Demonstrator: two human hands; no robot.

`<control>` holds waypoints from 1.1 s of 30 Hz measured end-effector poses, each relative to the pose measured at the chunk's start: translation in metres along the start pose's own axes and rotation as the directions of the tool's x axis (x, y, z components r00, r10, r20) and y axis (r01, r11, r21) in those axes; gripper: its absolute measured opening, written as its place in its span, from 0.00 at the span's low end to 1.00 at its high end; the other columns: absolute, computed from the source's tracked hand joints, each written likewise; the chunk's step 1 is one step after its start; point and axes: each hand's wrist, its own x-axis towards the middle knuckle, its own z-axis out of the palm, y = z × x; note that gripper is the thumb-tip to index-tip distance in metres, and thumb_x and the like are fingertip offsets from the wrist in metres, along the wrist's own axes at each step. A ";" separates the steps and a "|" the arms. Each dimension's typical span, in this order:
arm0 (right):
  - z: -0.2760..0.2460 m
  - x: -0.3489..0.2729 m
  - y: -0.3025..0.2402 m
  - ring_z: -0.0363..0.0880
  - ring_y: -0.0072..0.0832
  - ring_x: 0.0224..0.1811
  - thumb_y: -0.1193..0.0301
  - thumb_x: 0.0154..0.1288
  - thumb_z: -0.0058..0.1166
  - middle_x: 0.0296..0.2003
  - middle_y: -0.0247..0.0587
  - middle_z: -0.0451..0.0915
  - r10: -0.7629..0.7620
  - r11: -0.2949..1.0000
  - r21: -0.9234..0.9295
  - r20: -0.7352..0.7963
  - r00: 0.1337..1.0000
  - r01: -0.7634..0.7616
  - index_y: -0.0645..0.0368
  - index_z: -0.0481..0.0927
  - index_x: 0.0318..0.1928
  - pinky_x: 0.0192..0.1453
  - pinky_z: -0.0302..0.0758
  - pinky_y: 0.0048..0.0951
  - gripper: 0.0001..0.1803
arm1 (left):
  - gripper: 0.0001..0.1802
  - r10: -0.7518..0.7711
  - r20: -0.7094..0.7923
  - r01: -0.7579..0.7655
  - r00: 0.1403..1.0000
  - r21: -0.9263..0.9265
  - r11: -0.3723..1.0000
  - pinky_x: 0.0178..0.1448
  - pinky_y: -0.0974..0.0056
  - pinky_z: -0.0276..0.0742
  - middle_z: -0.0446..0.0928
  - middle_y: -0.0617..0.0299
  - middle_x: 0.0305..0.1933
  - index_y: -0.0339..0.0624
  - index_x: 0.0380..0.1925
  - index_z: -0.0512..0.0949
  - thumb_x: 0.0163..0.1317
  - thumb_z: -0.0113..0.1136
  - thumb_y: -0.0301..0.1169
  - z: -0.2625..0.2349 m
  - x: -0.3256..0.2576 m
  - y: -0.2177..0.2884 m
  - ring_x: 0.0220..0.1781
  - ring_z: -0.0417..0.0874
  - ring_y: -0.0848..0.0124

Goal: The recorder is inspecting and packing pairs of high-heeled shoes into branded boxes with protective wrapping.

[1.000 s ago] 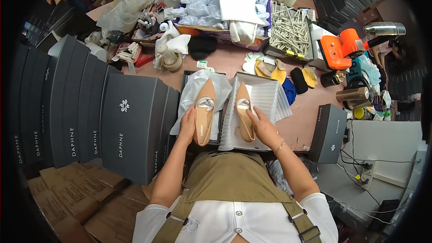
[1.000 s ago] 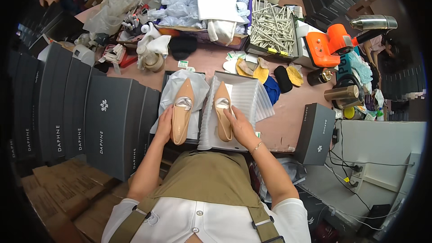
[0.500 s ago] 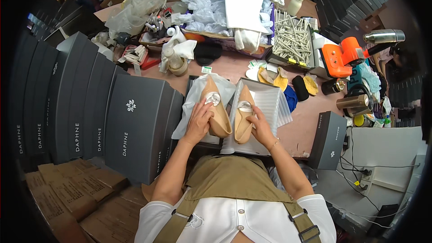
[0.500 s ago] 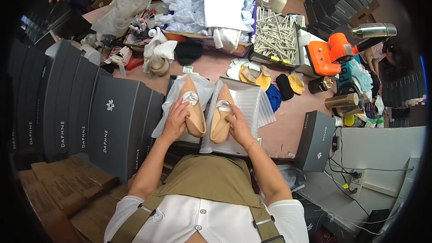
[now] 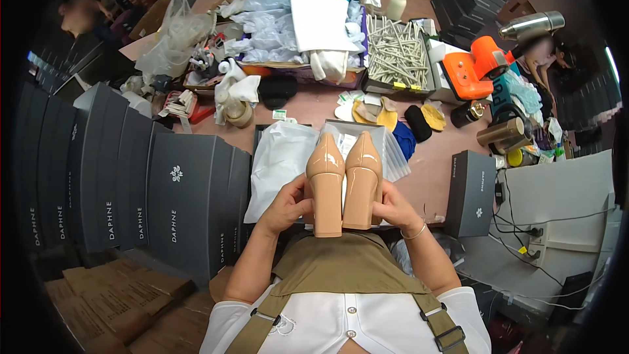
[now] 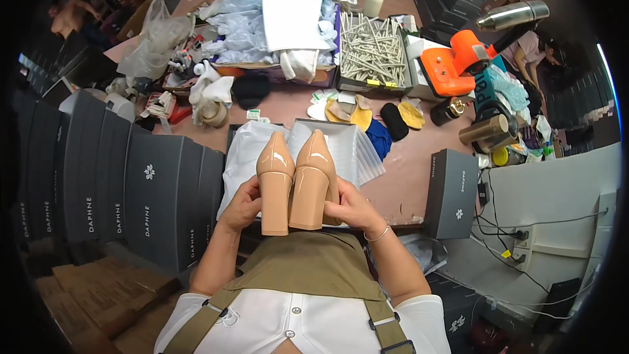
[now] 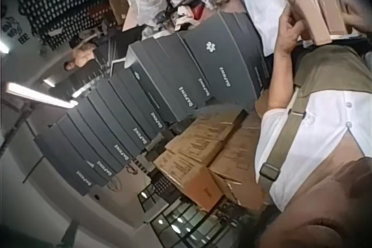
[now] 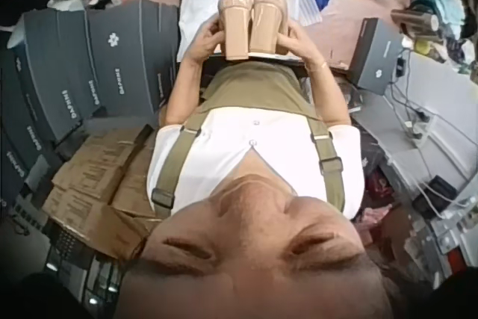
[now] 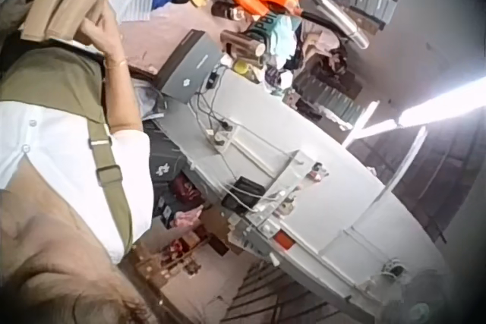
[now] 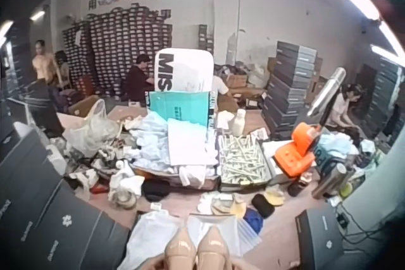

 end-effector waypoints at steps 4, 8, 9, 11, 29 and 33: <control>-0.001 -0.012 0.021 0.71 0.17 0.51 0.72 0.57 0.51 0.51 0.34 0.75 0.030 0.999 -0.042 -0.018 0.999 -0.031 0.65 0.66 0.60 0.56 0.70 0.23 0.29 | 0.37 -0.115 0.014 0.115 0.993 0.001 0.993 0.60 0.69 0.68 0.74 0.65 0.54 0.37 0.62 0.65 0.57 0.68 0.41 -0.002 -0.004 -0.013 0.56 0.74 0.77; -0.005 -0.009 0.032 0.74 0.22 0.54 0.60 0.69 0.50 0.52 0.38 0.75 0.016 0.983 0.185 -0.050 0.999 -0.006 0.64 0.66 0.61 0.57 0.72 0.26 0.27 | 0.33 -0.178 0.011 0.178 0.984 -0.160 0.971 0.59 0.67 0.71 0.74 0.62 0.55 0.35 0.60 0.65 0.61 0.63 0.42 0.003 0.007 -0.018 0.56 0.75 0.75; -0.006 -0.006 0.034 0.74 0.23 0.54 0.56 0.70 0.46 0.52 0.39 0.75 0.069 0.932 0.359 -0.074 0.995 -0.038 0.63 0.66 0.61 0.57 0.73 0.27 0.28 | 0.28 -0.178 0.008 0.173 0.984 -0.266 0.948 0.58 0.67 0.74 0.74 0.61 0.54 0.35 0.59 0.66 0.64 0.60 0.39 0.012 0.016 -0.011 0.54 0.77 0.73; -0.008 0.000 0.040 0.75 0.25 0.54 0.46 0.72 0.38 0.52 0.42 0.75 0.179 0.740 0.669 -0.090 0.980 -0.074 0.62 0.66 0.62 0.57 0.75 0.29 0.33 | 0.27 -0.249 -0.002 0.228 0.968 -0.397 0.889 0.57 0.66 0.76 0.75 0.59 0.54 0.36 0.58 0.67 0.65 0.59 0.40 0.012 0.027 -0.014 0.53 0.78 0.72; -0.021 -0.035 0.034 0.78 0.23 0.47 0.41 0.71 0.32 0.48 0.41 0.76 0.125 0.849 0.528 -0.223 0.967 0.012 0.62 0.67 0.60 0.49 0.78 0.26 0.37 | 0.34 -0.224 0.048 0.221 0.973 -0.456 0.862 0.57 0.63 0.78 0.73 0.58 0.56 0.37 0.62 0.64 0.62 0.62 0.42 0.040 0.044 -0.045 0.55 0.77 0.70; -0.034 -0.043 0.032 0.78 0.22 0.45 0.49 0.71 0.41 0.47 0.39 0.77 0.084 0.854 0.518 -0.227 0.970 0.047 0.63 0.67 0.59 0.48 0.77 0.25 0.30 | 0.34 -0.232 0.044 0.225 0.972 -0.469 0.854 0.58 0.63 0.77 0.73 0.58 0.56 0.37 0.62 0.63 0.62 0.62 0.43 0.062 0.053 -0.041 0.56 0.77 0.70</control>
